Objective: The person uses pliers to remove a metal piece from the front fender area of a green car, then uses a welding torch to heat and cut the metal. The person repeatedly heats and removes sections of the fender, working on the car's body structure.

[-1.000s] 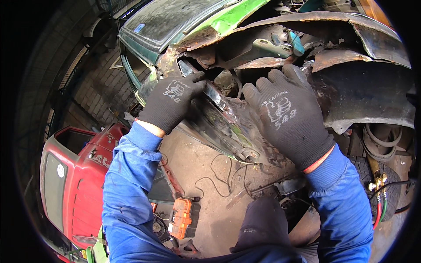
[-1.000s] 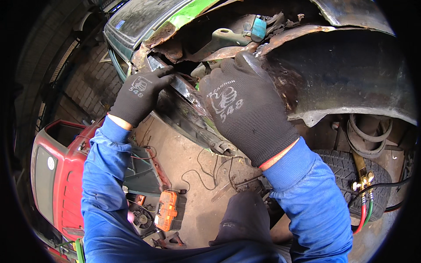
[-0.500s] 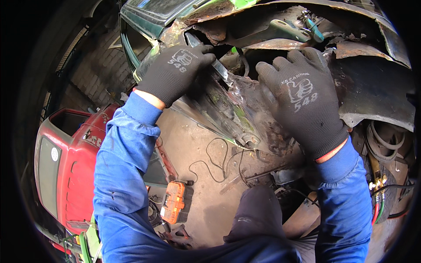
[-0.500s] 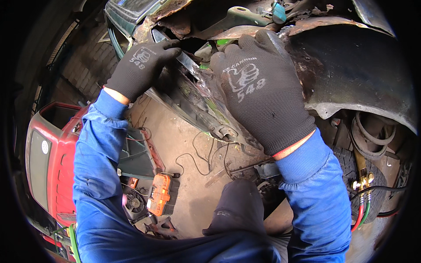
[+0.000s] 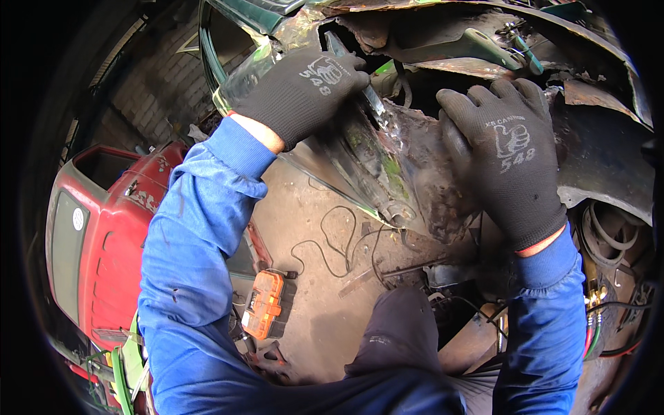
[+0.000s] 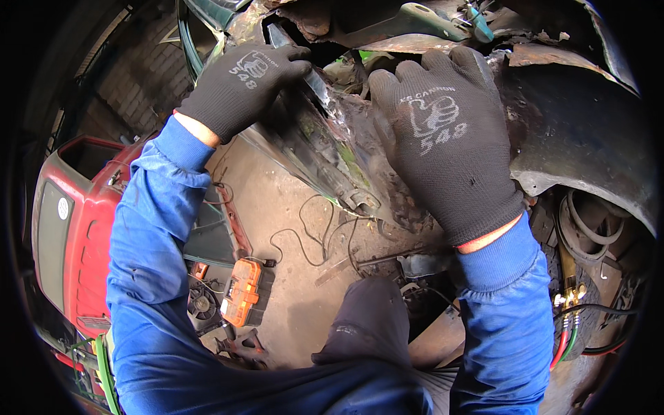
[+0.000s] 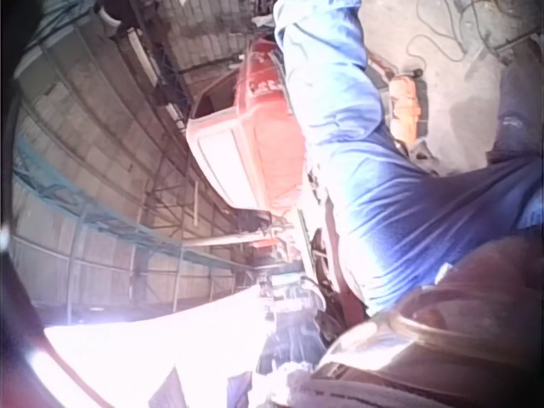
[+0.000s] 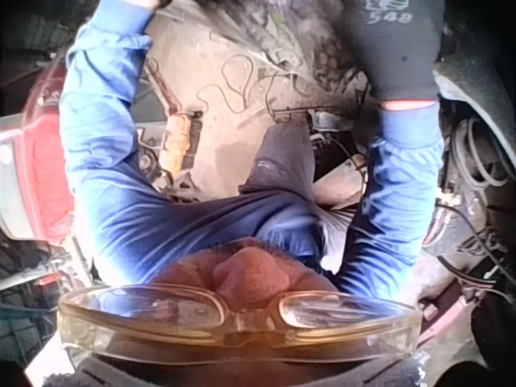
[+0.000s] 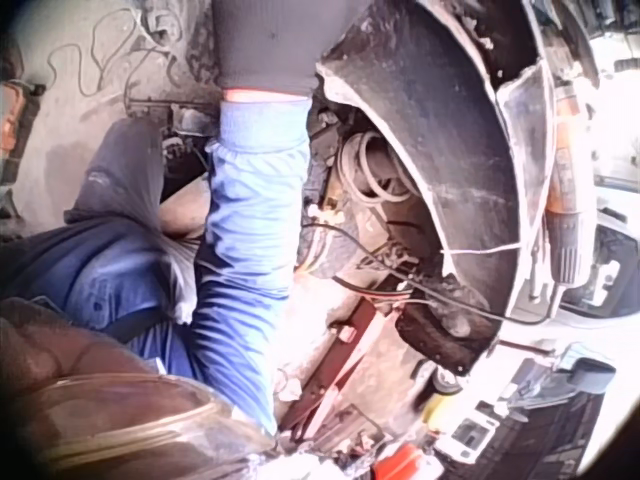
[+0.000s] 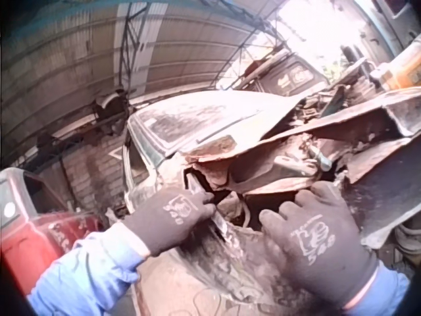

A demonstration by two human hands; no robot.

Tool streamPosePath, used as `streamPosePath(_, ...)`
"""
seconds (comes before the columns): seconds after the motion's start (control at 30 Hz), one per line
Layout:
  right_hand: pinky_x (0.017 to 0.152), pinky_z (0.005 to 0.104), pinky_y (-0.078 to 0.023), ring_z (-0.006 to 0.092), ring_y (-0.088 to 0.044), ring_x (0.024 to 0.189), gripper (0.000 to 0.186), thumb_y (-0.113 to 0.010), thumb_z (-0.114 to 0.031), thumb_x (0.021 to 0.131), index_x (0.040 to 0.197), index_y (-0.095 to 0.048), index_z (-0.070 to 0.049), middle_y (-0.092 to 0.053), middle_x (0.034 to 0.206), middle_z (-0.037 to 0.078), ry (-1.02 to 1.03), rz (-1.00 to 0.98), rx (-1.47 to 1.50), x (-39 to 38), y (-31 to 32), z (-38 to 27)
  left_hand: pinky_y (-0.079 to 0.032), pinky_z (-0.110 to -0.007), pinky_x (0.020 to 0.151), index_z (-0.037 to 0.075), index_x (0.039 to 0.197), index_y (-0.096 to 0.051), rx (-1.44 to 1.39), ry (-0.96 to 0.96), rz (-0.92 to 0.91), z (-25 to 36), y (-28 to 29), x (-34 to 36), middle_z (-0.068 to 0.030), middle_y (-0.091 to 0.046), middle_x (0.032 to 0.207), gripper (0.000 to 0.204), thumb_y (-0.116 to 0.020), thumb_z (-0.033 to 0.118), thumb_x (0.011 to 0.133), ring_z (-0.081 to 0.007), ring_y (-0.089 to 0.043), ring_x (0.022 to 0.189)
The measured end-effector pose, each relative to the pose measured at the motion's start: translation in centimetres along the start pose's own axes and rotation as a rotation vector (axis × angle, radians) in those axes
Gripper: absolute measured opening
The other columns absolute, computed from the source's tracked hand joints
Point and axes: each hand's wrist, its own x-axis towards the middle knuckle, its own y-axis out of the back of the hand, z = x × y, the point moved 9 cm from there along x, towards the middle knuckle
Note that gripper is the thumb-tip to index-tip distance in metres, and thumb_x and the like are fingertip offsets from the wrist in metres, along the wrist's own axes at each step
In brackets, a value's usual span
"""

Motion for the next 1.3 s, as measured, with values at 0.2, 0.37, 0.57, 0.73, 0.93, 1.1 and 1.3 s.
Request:
streamPosePath(0.2,0.11,0.0512,-0.048,0.0317,-0.071,0.107,0.026,-0.075,-0.02,0.095,0.12,-0.08,-0.013,-0.076,0.102,0.008,-0.006,-0.011,-0.011,0.0,-0.2,0.0,-0.059,-0.044,0.103,0.017,0.129,-0.077,-0.011,0.032,-0.039,0.3,0.0,0.3,-0.0078,-0.076,0.133,0.034,-0.061,0.008,0.101,-0.0324,-0.075,0.119)
streamPosePath(0.37,0.109,0.051,-0.048,0.0322,-0.071,0.107,0.025,-0.074,-0.021,0.096,0.119,-0.08,-0.014,-0.076,0.102,0.008,-0.004,-0.003,-0.018,0.0,-0.2,0.0,-0.06,-0.044,0.101,0.017,0.13,-0.077,-0.009,-0.004,0.023,0.5,0.6,0.2,-0.0085,-0.076,0.131,0.034,-0.061,0.008,0.101,-0.0325,-0.075,0.117)
streamPosePath(0.57,0.108,0.0501,-0.048,0.0331,-0.071,0.108,0.025,-0.074,-0.021,0.096,0.12,-0.08,-0.014,-0.077,0.103,0.008,0.003,0.017,-0.006,0.1,0.2,-0.1,-0.062,-0.046,0.097,0.015,0.127,-0.077,-0.003,-0.008,0.041,0.4,0.6,0.3,-0.0101,-0.076,0.123,0.031,-0.062,0.009,0.1,-0.033,-0.076,0.111)
streamPosePath(0.73,0.107,0.0494,-0.049,0.0312,-0.071,0.107,0.024,-0.076,-0.022,0.094,0.117,-0.077,-0.014,-0.075,0.101,0.008,0.009,-0.013,-0.034,0.3,-0.1,-0.3,-0.062,-0.047,0.094,0.016,0.124,-0.078,-0.005,0.032,0.089,-0.2,1.5,0.7,-0.0109,-0.076,0.114,0.028,-0.062,0.014,0.101,-0.0331,-0.078,0.105)
streamPosePath(0.93,0.106,0.0499,-0.049,0.0311,-0.072,0.107,0.023,-0.076,-0.023,0.095,0.115,-0.078,-0.014,-0.076,0.102,0.009,-0.009,-0.034,-0.055,0.4,-0.3,-0.4,-0.057,-0.043,0.113,0.018,0.137,-0.077,0.006,0.176,-0.147,-0.6,0.2,0.6,-0.0113,-0.072,0.141,0.042,-0.062,0.003,0.1,-0.0334,-0.071,0.129)
streamPosePath(1.1,0.107,0.0499,-0.049,0.0318,-0.072,0.106,0.023,-0.075,-0.023,0.096,0.117,-0.079,-0.014,-0.077,0.103,0.009,-0.023,-0.052,-0.055,0.5,-0.3,-0.3,-0.057,-0.043,0.114,0.02,0.139,-0.077,0.013,0.161,-0.126,-0.7,0.1,0.5,-0.0111,-0.072,0.143,0.042,-0.061,0.003,0.103,-0.0326,-0.07,0.131)
streamPosePath(1.3,0.108,0.0501,-0.049,0.032,-0.073,0.109,0.023,-0.075,-0.023,0.097,0.117,-0.079,-0.013,-0.078,0.107,0.008,-0.021,-0.062,-0.062,0.5,-0.3,-0.4,-0.057,-0.043,0.114,0.019,0.14,-0.075,0.013,0.159,-0.135,-0.5,0.0,0.3,-0.0102,-0.071,0.145,0.043,-0.062,0.004,0.102,-0.0321,-0.07,0.131)
